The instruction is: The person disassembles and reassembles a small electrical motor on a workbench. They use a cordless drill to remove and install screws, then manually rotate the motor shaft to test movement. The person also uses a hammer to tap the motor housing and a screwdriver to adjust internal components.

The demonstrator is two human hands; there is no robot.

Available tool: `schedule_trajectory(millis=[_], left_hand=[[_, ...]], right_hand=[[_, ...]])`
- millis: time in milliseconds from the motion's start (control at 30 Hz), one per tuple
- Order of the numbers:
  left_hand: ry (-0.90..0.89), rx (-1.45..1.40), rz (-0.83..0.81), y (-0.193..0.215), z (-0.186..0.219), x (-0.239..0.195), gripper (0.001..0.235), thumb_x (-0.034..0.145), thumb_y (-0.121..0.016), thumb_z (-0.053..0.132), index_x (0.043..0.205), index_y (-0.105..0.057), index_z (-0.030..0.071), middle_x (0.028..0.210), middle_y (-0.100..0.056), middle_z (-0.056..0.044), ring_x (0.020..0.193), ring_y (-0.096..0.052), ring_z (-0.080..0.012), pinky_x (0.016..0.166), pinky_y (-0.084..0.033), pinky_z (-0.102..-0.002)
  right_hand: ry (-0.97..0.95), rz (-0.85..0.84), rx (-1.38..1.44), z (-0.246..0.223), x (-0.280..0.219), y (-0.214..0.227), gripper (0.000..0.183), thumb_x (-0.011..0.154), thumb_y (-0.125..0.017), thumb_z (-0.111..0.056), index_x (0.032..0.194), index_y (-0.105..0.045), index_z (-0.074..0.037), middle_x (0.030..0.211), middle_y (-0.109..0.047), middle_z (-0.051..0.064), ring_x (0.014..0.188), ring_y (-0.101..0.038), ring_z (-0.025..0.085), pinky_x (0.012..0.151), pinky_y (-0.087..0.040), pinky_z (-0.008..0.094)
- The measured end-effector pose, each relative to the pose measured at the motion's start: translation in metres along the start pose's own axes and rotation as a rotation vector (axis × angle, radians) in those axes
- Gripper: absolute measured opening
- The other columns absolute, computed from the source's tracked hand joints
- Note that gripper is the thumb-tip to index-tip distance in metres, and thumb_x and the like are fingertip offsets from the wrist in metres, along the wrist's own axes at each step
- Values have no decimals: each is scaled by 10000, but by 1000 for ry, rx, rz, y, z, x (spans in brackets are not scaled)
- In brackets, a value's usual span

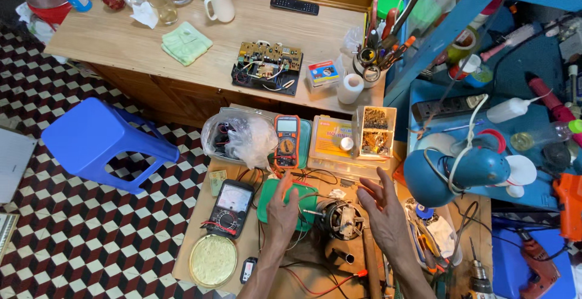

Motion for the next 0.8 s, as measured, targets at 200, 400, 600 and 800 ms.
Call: schedule_trajectory(millis=[200,400,600,800], left_hand=[[-45,-55,84,29,-45,8,495,979,-573,258,1441,-531,87,1420,-619,-129,1219,-671,-262,981,-520,-372],[134,-285,162,68,-108,5,500,1018,-597,254,1474,-550,55,1309,-706,-189,1141,-677,-262,973,-526,-333],[154,-539,297,121,-144,-16,466,1004,-588,208,1410,-546,-17,1263,-677,-182,1045,-686,-225,979,-539,-321],[294,-549,381,128,-189,-78,376,1006,-580,180,1324,-605,-19,1187,-695,-186,983,-715,-230,958,-577,-350]], right_hand=[[78,34,-27,-28,23,-10,767,944,-586,-348,1591,-252,-107,1320,-669,160,1116,-692,228,919,-559,385],[156,70,-129,-31,13,-7,533,1006,-614,-281,1437,-553,26,1029,-760,145,691,-645,141,607,-473,268],[31,-32,-75,5,-27,-7,390,1077,-597,-237,1370,-621,21,1010,-737,99,662,-594,86,571,-429,215],[27,-20,0,35,-64,15,389,1117,-579,-248,1418,-582,-1,1047,-726,120,698,-601,89,607,-427,200]])
Point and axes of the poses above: each hand's wrist, its own x-axis towards the middle knuckle, its own y-axis out of the back of the hand, z = x × y, the point moved 9 cm from there along x, towards the middle knuckle
